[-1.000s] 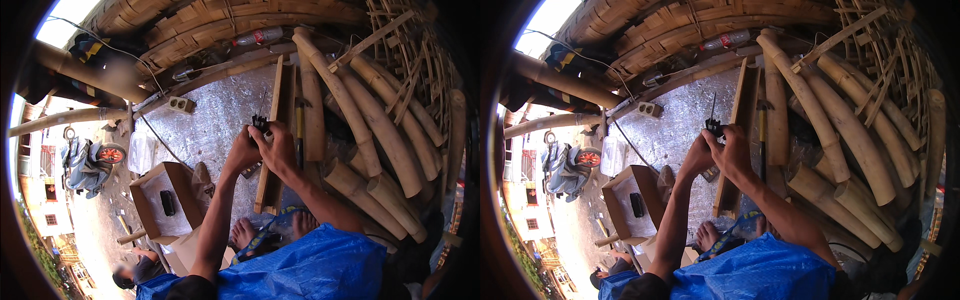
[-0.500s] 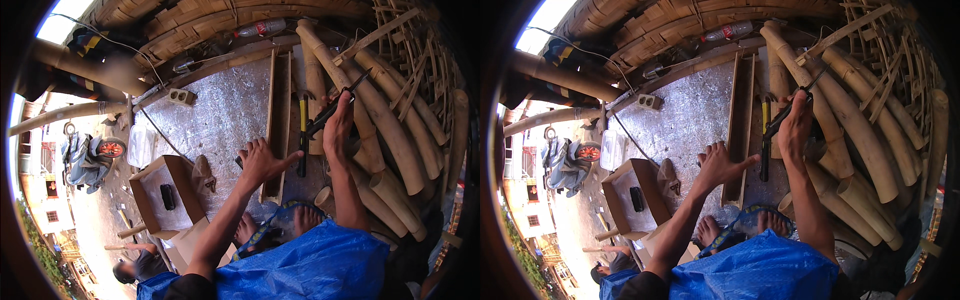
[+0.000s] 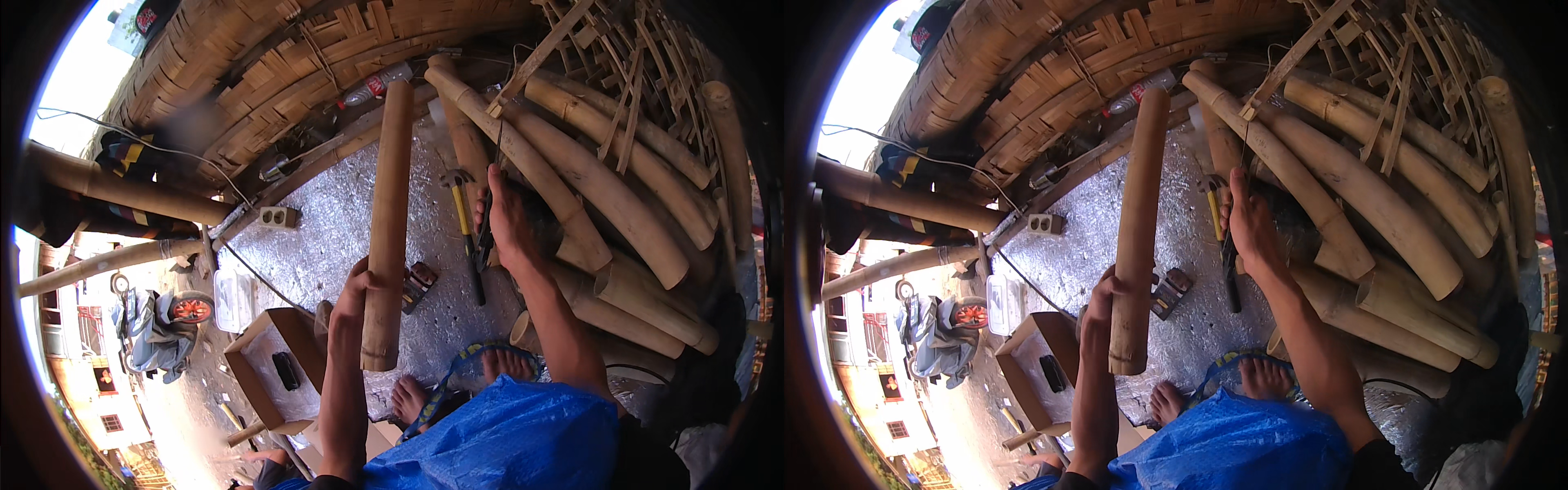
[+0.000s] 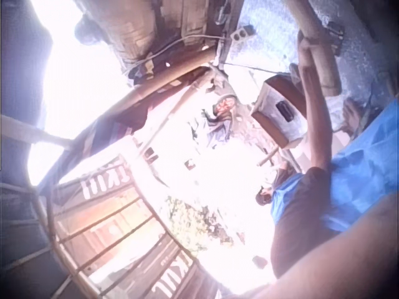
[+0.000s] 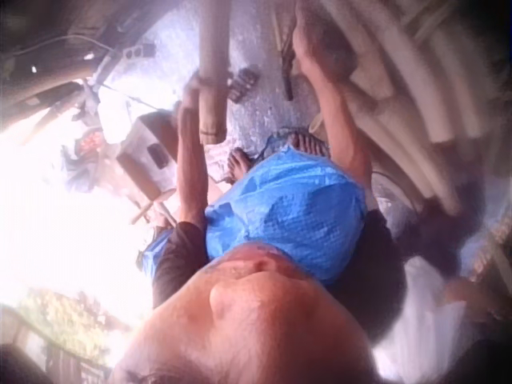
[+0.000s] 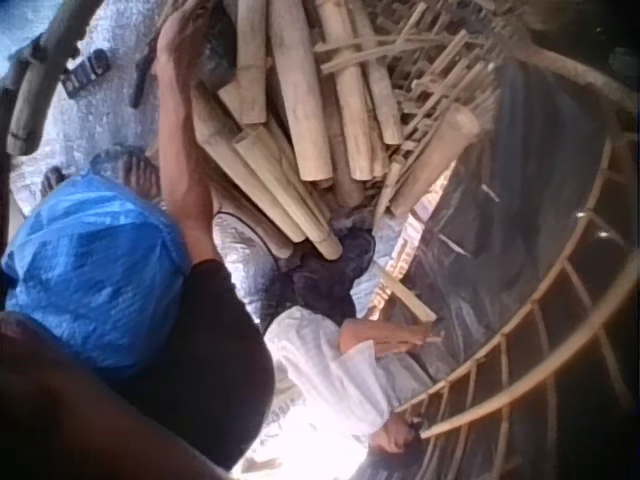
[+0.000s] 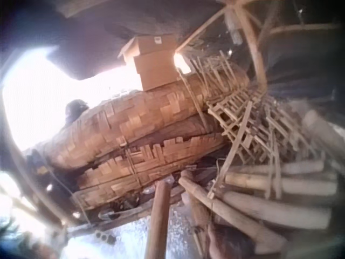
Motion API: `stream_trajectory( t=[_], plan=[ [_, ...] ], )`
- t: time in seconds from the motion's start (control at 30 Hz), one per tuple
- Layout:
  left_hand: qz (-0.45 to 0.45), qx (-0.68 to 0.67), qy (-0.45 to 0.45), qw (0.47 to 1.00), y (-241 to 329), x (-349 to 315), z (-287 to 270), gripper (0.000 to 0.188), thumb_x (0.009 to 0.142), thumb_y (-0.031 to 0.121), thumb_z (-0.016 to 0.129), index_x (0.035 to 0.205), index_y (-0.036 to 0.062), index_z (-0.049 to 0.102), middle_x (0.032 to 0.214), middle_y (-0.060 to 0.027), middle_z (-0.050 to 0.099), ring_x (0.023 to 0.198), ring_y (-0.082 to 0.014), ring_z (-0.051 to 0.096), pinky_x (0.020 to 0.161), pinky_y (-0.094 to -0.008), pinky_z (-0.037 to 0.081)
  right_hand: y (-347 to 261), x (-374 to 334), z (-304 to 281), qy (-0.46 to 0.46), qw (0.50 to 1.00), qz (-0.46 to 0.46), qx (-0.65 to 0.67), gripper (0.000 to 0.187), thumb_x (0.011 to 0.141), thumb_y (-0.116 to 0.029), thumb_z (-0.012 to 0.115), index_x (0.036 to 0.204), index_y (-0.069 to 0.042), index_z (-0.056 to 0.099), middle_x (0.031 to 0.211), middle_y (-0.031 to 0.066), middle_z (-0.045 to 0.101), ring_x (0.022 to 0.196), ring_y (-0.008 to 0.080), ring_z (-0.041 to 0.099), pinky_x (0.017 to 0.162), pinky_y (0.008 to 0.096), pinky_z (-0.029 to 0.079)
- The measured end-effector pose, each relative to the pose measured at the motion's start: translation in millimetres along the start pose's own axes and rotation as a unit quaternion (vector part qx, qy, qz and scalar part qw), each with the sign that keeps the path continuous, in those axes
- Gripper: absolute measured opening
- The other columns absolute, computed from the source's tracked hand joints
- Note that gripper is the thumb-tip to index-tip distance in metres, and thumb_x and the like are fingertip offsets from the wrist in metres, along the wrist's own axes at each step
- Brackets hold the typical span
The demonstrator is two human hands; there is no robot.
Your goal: The person notches a bamboo pole with a knife and hammer, then cleans the cut edges of a split bamboo piece with a knife.
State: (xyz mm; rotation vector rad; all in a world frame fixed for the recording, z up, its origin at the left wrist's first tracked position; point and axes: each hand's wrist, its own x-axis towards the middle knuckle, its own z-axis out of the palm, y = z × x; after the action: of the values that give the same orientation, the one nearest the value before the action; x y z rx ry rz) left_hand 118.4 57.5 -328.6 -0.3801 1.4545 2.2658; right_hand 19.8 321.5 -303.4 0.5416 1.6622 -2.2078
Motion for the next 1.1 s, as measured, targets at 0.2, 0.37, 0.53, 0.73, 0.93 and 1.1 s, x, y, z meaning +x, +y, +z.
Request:
stream_trajectory(
  t=[0.2,0.37,0.53,0.73,0.93,1.1],
  plan=[
    [0.070,-0.289,-0.132,0.946,2.5,-10.8,39.3,0.085,0.055,0.022,0.069,0.131,-0.0076,0.045,0.108,-0.0189,0.056,0.077,-0.0306,0.061,0.068,-0.0404,0.058,9.7,0.8,0.1,-0.023,0.974,-0.061,-0.218,0.061,0.099,-0.058,0.051,0.106,0.001,0.065,0.087,0.0051,0.067,0.073,0.0209,0.061,0.070,0.0347,0.049],
    [0.058,-0.405,-0.236,0.881,-2.4,-11.4,66.0,0.088,0.054,0.020,0.070,0.133,-0.0063,0.042,0.109,-0.0178,0.054,0.076,-0.0289,0.058,0.068,-0.0414,0.057,6.4,-5.2,1.9,-0.096,0.983,-0.078,-0.136,0.044,0.097,-0.046,0.064,0.096,-0.002,0.066,0.080,0.0052,0.064,0.064,0.0126,0.060,0.061,0.0282,0.049],
    [0.022,-0.416,-0.293,0.861,-1.1,-8.6,73.7,0.091,0.053,0.018,0.071,0.135,-0.0050,0.040,0.109,-0.0167,0.052,0.075,-0.0272,0.055,0.067,-0.0425,0.055,-18.8,-12.2,6.5,-0.083,0.988,-0.133,0.008,0.042,0.096,-0.047,0.065,0.093,-0.006,0.058,0.068,0.0014,0.053,0.056,0.0094,0.054,0.050,0.0258,0.045],
    [-0.045,-0.248,-0.350,0.902,13.3,-16.1,50.7,0.081,0.045,0.015,0.070,0.121,-0.0055,0.048,0.097,-0.0169,0.052,0.075,-0.0314,0.059,0.069,-0.0443,0.056,-90.0,-12.8,-13.8,-0.115,0.985,-0.126,0.016,0.055,0.095,-0.062,0.058,0.085,-0.008,0.050,0.060,-0.0030,0.042,0.045,0.0070,0.040,0.042,0.0251,0.035],
    [-0.094,-0.146,-0.402,0.899,15.3,-22.1,36.4,0.093,0.043,0.022,0.080,0.125,-0.0114,0.049,0.098,-0.0190,0.057,0.083,-0.0298,0.060,0.071,-0.0396,0.051,-171.7,18.8,-16.2,-0.079,0.969,-0.227,0.060,0.056,0.085,-0.063,0.071,0.082,-0.007,0.062,0.055,-0.0062,0.042,0.043,0.0053,0.042,0.042,0.0239,0.035],
    [-0.143,-0.106,-0.386,0.905,12.0,-21.9,30.7,0.100,0.045,0.029,0.089,0.128,-0.0124,0.050,0.104,-0.0197,0.059,0.089,-0.0272,0.060,0.074,-0.0371,0.048,-195.7,-6.1,-20.7,-0.122,0.940,-0.292,0.124,0.051,0.091,-0.058,0.066,0.093,-0.007,0.067,0.060,-0.0039,0.051,0.043,0.0064,0.043,0.042,0.0227,0.033]
  ],
)
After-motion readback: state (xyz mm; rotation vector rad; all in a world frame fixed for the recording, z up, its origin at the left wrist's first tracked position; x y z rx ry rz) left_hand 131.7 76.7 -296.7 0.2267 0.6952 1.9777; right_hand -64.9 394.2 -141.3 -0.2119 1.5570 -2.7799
